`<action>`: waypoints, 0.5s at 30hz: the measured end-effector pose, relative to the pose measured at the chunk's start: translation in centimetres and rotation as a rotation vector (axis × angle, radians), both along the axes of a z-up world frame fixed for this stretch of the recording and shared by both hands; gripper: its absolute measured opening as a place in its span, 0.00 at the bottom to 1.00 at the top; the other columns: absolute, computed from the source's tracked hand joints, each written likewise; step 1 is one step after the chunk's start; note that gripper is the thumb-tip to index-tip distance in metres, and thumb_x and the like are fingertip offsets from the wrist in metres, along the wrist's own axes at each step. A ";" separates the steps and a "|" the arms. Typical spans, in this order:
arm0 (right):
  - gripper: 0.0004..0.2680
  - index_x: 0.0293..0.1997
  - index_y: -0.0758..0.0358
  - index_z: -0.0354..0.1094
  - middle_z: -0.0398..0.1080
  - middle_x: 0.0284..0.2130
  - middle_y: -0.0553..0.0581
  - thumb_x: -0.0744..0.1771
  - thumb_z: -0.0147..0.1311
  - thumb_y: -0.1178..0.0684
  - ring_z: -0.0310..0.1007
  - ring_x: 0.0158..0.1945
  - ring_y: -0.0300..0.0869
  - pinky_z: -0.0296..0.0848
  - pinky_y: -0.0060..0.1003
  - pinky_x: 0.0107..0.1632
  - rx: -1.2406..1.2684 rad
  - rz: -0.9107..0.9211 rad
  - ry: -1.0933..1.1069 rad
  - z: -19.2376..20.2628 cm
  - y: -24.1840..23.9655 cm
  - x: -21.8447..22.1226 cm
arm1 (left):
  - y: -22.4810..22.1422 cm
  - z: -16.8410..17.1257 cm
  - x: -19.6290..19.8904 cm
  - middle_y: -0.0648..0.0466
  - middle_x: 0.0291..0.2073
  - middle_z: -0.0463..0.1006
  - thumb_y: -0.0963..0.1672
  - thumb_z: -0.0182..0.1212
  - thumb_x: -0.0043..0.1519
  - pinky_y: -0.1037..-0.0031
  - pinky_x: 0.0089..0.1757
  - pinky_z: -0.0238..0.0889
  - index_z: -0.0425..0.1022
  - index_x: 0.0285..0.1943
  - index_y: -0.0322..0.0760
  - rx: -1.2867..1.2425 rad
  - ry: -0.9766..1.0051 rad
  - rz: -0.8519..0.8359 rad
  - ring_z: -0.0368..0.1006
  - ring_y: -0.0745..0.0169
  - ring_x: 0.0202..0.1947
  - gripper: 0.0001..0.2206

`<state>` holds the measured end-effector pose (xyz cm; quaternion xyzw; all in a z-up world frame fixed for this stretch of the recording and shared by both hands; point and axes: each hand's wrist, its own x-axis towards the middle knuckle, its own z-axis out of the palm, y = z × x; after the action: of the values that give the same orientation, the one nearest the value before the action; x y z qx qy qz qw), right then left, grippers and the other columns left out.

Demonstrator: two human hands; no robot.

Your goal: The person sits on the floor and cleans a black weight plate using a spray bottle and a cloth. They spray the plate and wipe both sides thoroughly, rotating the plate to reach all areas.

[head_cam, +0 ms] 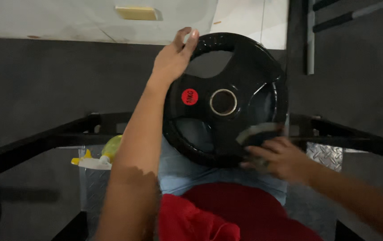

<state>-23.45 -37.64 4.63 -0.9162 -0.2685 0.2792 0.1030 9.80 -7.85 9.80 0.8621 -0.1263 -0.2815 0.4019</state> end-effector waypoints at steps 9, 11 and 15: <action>0.31 0.74 0.30 0.51 0.51 0.69 0.50 0.64 0.57 0.58 0.59 0.61 0.54 0.67 0.59 0.55 0.422 0.099 -0.507 3.1 9.4 8.5 | 0.2 0.9 0.3 0.39 0.48 0.80 0.68 0.20 0.52 0.54 0.38 0.62 0.56 0.74 0.54 0.029 0.022 -0.002 0.75 0.33 0.45 0.44; 0.18 0.71 0.33 0.57 0.65 0.66 0.55 0.71 0.35 0.40 0.72 0.54 0.51 0.65 0.54 0.50 0.200 -0.068 -0.864 4.0 11.1 13.5 | 0.0 2.5 0.2 0.49 0.73 0.64 0.70 0.19 0.42 0.51 0.60 0.52 0.51 0.79 0.57 -0.021 0.202 0.092 0.60 0.39 0.70 0.53; 0.20 0.71 0.40 0.66 0.55 0.70 0.53 0.69 0.61 0.39 0.63 0.61 0.59 0.67 0.53 0.60 0.037 -0.312 -0.942 5.1 14.2 24.3 | 0.8 -1.3 1.4 0.51 0.80 0.44 0.68 0.29 0.52 0.58 0.67 0.44 0.50 0.80 0.51 -0.339 0.276 0.245 0.51 0.52 0.77 0.47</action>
<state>0.86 -23.45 9.77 -0.9700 -0.1506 -0.1888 0.0271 11.25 -7.05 8.47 0.7447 -0.0100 -0.3205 0.5853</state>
